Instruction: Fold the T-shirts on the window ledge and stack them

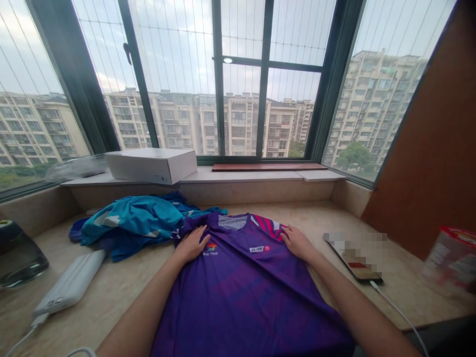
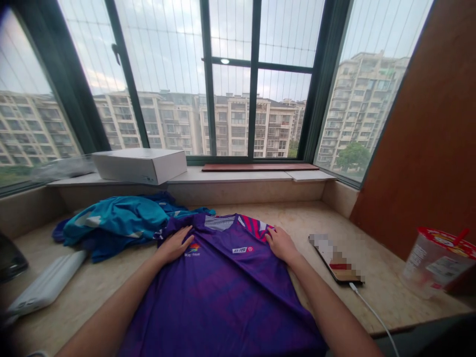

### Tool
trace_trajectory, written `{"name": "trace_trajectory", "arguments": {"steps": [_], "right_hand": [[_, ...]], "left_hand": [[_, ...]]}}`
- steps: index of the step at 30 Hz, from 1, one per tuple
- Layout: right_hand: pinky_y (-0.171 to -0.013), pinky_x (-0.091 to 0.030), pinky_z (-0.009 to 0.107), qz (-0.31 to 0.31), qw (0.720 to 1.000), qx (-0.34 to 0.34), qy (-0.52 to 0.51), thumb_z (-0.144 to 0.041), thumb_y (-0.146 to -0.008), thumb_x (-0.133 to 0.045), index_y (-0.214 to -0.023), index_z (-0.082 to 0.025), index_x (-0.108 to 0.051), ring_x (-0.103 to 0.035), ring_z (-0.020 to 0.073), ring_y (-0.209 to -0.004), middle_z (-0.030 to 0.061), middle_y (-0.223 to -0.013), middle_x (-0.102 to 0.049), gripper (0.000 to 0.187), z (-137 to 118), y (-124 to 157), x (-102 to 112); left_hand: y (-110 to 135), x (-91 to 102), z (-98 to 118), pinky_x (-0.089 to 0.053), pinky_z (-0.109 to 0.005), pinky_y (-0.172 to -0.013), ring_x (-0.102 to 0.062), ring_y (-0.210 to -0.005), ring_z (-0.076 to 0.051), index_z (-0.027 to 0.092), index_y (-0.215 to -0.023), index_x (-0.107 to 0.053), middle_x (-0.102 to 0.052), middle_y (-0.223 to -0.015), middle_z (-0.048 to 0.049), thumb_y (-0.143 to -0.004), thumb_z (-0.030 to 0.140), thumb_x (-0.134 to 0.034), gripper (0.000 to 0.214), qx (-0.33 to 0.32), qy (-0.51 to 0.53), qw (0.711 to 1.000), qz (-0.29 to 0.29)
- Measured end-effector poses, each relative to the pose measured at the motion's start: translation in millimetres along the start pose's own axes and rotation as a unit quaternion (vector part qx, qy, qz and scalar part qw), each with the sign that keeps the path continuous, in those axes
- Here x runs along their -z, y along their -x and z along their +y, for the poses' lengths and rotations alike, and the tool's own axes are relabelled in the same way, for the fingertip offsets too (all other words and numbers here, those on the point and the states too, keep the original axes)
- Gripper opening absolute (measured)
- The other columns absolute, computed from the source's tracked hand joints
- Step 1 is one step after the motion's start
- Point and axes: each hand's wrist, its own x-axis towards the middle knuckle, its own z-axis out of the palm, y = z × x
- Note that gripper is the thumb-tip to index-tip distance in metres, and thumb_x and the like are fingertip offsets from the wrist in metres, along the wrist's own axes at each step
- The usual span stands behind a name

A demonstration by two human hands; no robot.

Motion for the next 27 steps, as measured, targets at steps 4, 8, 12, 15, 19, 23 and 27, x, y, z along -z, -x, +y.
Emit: {"name": "trace_trajectory", "arguments": {"steps": [4, 8, 12, 15, 19, 23, 27], "right_hand": [[-0.115, -0.036, 0.035, 0.042, 0.998, -0.051, 0.005, -0.027, -0.104, -0.033, -0.146, -0.012, -0.054, -0.050, 0.0254, -0.138, 0.0170, -0.149, -0.055, 0.049, 21.9, -11.0, -1.7], [-0.110, -0.038, 0.037, 0.043, 0.996, -0.076, 0.014, -0.029, -0.099, -0.047, -0.127, -0.015, -0.070, -0.056, 0.0300, -0.129, 0.0182, -0.139, -0.063, 0.039, 37.4, 1.2, 1.9], [-0.107, -0.039, 0.034, 0.031, 0.996, -0.078, -0.018, -0.034, -0.097, -0.054, -0.115, -0.019, -0.075, -0.060, 0.0273, -0.123, 0.0150, -0.130, -0.068, 0.031, 43.4, 11.5, 0.8], [-0.106, -0.039, 0.034, 0.052, 0.992, -0.091, -0.074, -0.029, -0.095, -0.057, -0.101, -0.019, -0.076, -0.061, 0.0266, -0.119, 0.0131, -0.118, -0.072, 0.022, 43.8, 8.7, -0.2], [-0.099, -0.046, 0.035, 0.118, 0.966, -0.129, -0.192, -0.029, -0.096, -0.053, -0.102, -0.019, -0.069, -0.066, 0.0255, -0.108, 0.0122, -0.108, -0.074, 0.020, 43.1, 0.2, -0.9], [-0.085, -0.056, 0.034, 0.182, 0.906, -0.175, -0.340, -0.035, -0.094, -0.052, -0.111, -0.019, -0.061, -0.071, 0.0233, -0.096, 0.0105, -0.103, -0.075, 0.025, 42.8, -6.1, -1.5], [-0.070, -0.062, 0.033, 0.196, 0.835, -0.191, -0.478, -0.037, -0.086, -0.060, -0.109, -0.020, -0.058, -0.075, 0.0223, -0.079, 0.0060, -0.086, -0.075, 0.029, 39.1, -5.1, 2.4]], "left_hand": [[-3.4, -0.3, -4.4, -0.037, -0.041, -0.119, -0.049, -0.142, -0.028, 0.010, -0.141, -0.057, -0.056, -0.149, -0.0171, -0.095, 0.036, -0.038, 0.056, -0.009, -0.001, 0.999, 0.037], [-1.2, -3.7, -13.6, -0.042, -0.043, -0.115, -0.059, -0.132, -0.031, 0.011, -0.127, -0.067, -0.064, -0.139, -0.0192, -0.092, 0.032, -0.040, 0.049, -0.009, -0.022, 0.997, 0.078], [-5.4, -2.6, -23.0, -0.046, -0.047, -0.109, -0.065, -0.121, -0.035, 0.010, -0.118, -0.071, -0.070, -0.128, -0.0213, -0.092, 0.032, -0.038, 0.048, 0.017, -0.058, 0.996, 0.072], [-6.5, 6.0, -18.1, -0.052, -0.048, -0.098, -0.069, -0.111, -0.038, 0.015, -0.114, -0.072, -0.074, -0.119, -0.0196, -0.094, 0.037, -0.036, 0.047, 0.055, -0.067, 0.995, 0.053], [-1.9, 20.0, -3.4, -0.054, -0.045, -0.082, -0.073, -0.098, -0.039, 0.018, -0.117, -0.067, -0.077, -0.103, -0.0179, -0.098, 0.040, -0.030, 0.047, 0.102, -0.075, 0.987, 0.099], [3.8, 27.8, 7.2, -0.054, -0.044, -0.072, -0.073, -0.085, -0.039, 0.015, -0.125, -0.059, -0.075, -0.089, -0.0183, -0.100, 0.038, -0.024, 0.048, 0.125, -0.087, 0.977, 0.152], [10.5, 35.1, 13.2, -0.054, -0.048, -0.077, -0.072, -0.084, -0.040, 0.012, -0.131, -0.055, -0.071, -0.083, -0.0177, -0.101, 0.036, -0.024, 0.050, 0.150, -0.059, 0.971, 0.177]]}}
